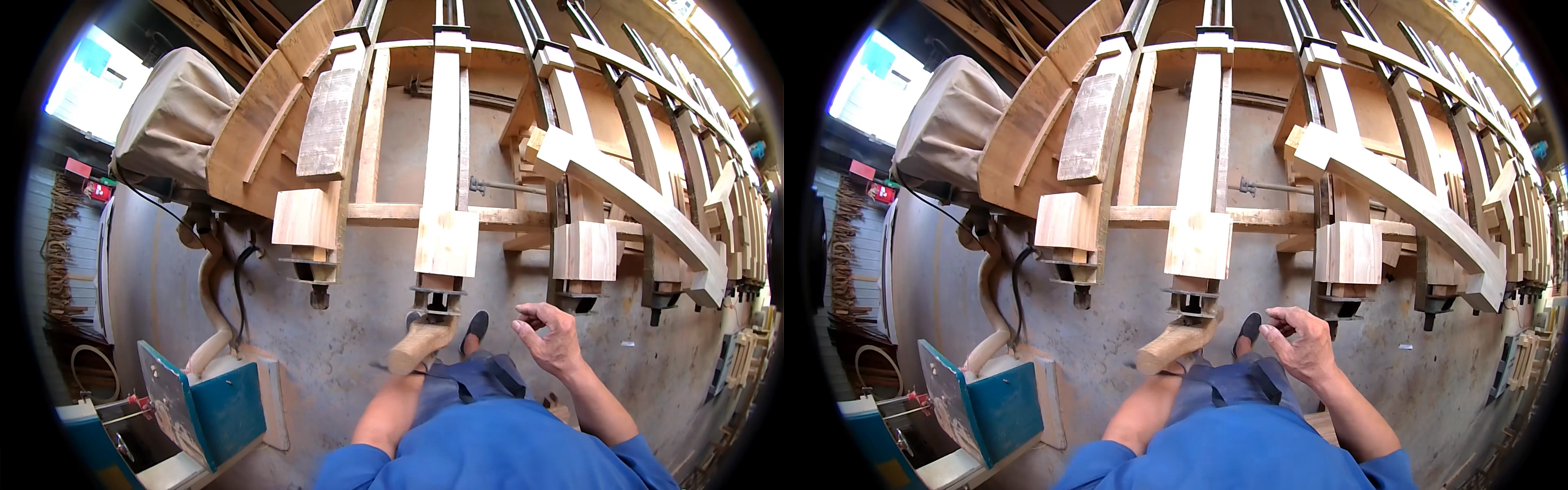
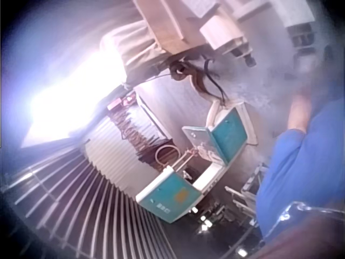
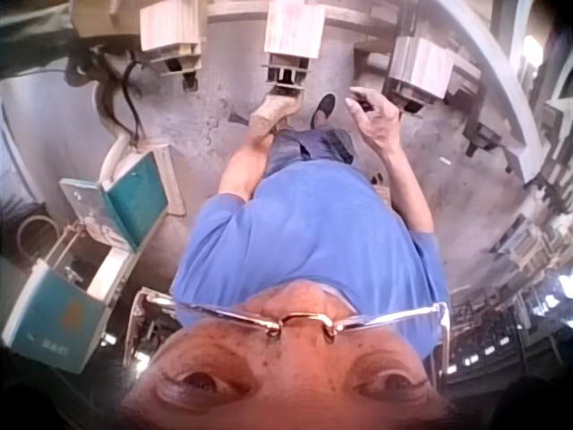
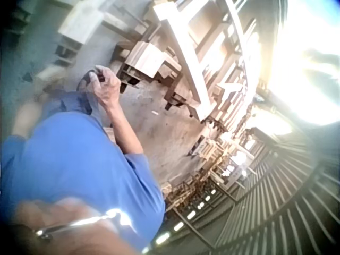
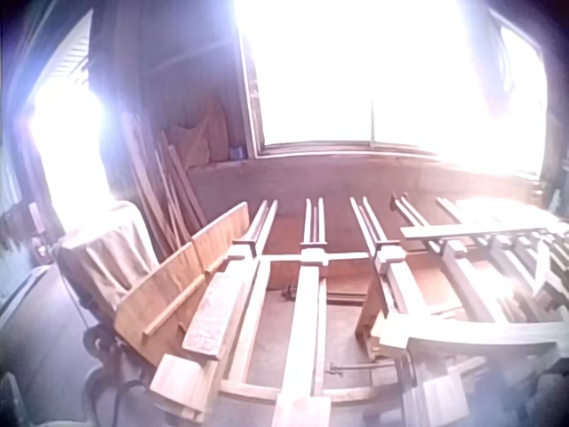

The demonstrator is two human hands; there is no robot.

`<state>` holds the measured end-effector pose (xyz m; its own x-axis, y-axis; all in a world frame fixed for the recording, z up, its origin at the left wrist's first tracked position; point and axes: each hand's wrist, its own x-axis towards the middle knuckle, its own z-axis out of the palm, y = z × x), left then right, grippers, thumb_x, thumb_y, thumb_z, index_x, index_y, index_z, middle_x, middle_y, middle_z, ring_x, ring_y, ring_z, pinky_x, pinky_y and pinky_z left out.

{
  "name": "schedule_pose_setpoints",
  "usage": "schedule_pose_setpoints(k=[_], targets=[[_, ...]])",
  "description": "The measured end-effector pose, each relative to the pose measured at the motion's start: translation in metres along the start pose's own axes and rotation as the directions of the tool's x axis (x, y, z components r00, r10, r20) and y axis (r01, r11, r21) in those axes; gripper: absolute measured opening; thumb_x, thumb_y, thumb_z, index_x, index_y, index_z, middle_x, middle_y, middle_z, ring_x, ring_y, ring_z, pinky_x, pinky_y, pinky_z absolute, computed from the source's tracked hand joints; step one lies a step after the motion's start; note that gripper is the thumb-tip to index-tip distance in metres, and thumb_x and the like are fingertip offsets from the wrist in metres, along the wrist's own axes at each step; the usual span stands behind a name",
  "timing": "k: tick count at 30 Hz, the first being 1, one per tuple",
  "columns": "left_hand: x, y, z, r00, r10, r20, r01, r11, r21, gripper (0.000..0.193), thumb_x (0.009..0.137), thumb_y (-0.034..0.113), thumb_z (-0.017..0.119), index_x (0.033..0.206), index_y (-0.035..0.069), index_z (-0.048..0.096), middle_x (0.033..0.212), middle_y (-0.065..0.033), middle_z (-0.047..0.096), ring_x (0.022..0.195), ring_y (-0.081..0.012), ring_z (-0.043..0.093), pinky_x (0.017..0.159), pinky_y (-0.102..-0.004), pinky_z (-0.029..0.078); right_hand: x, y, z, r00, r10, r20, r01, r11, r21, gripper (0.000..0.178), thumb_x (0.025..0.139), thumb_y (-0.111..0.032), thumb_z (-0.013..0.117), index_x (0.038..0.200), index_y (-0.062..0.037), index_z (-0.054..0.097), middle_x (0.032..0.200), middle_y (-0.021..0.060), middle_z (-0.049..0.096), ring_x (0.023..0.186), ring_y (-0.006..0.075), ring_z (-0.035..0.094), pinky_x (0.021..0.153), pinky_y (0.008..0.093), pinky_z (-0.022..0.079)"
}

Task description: The person uses a nail gun to fasten small wooden blocks on a workbench. They then walk to a drying rack to retrieve larger wooden pieces, which they carry back to the workbench. The person applies glue to the blocks and continues assembling the wooden components.

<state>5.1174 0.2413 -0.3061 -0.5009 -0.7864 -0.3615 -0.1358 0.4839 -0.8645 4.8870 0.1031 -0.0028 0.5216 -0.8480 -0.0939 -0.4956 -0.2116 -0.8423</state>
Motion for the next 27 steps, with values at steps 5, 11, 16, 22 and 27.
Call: schedule_pose_setpoints(k=[5,11,16,22,27], targets=[[0.000,-0.028,-0.069,0.869,0.266,0.418,-0.465,0.148,0.873,0.045,0.112,0.035,0.051,0.138,0.000,0.058,0.138,-0.0172,0.065,0.130,-0.0311,0.063,0.104,-0.0483,0.059,0.007,0.000,0.007,0.997,0.033,0.075,-0.033,0.999,0.003,0.028,0.090,-0.011,0.080,0.113,0.0038,0.074,0.095,0.0147,0.077,0.085,0.0212,0.076,0.079,0.0325,0.061],[-0.016,-0.091,-0.109,0.985,-0.001,0.172,-0.172,0.016,0.985,0.052,0.111,0.033,0.054,0.150,-0.001,0.050,0.149,-0.0219,0.056,0.135,-0.0367,0.058,0.116,-0.0507,0.049,0.001,0.003,0.038,0.983,-0.166,0.078,0.172,0.982,-0.077,0.028,0.088,-0.011,0.081,0.112,0.0005,0.074,0.094,0.0149,0.074,0.081,0.0256,0.075,0.075,0.0350,0.061],[-0.048,-0.124,-0.128,0.953,-0.140,0.270,-0.303,-0.352,0.886,0.041,0.107,0.019,0.058,0.144,0.002,0.054,0.139,-0.0169,0.063,0.131,-0.0372,0.059,0.120,-0.0477,0.043,0.009,-0.007,0.015,0.951,-0.296,-0.096,0.277,0.946,-0.169,0.030,0.085,-0.008,0.083,0.111,-0.0009,0.071,0.091,0.0143,0.072,0.081,0.0279,0.072,0.073,0.0365,0.060],[-0.098,-0.145,-0.097,0.585,-0.194,0.788,-0.730,-0.548,0.407,0.053,0.100,0.002,0.061,0.152,0.007,0.053,0.149,-0.0156,0.059,0.143,-0.0345,0.053,0.124,-0.0543,0.040,-0.001,0.026,-0.003,0.990,-0.104,-0.092,0.103,0.995,-0.014,0.024,0.090,-0.014,0.081,0.109,-0.0012,0.074,0.097,0.0131,0.074,0.081,0.0229,0.076,0.073,0.0338,0.061],[-0.122,-0.138,-0.040,0.427,-0.004,0.904,-0.790,-0.488,0.371,0.055,0.106,0.004,0.057,0.159,0.009,0.045,0.151,-0.0170,0.057,0.141,-0.0366,0.055,0.120,-0.0537,0.046,-0.014,0.040,-0.018,0.983,-0.151,-0.105,0.152,0.988,0.001,0.025,0.089,-0.014,0.081,0.109,-0.0009,0.073,0.094,0.0119,0.072,0.080,0.0229,0.076,0.070,0.0344,0.061]])
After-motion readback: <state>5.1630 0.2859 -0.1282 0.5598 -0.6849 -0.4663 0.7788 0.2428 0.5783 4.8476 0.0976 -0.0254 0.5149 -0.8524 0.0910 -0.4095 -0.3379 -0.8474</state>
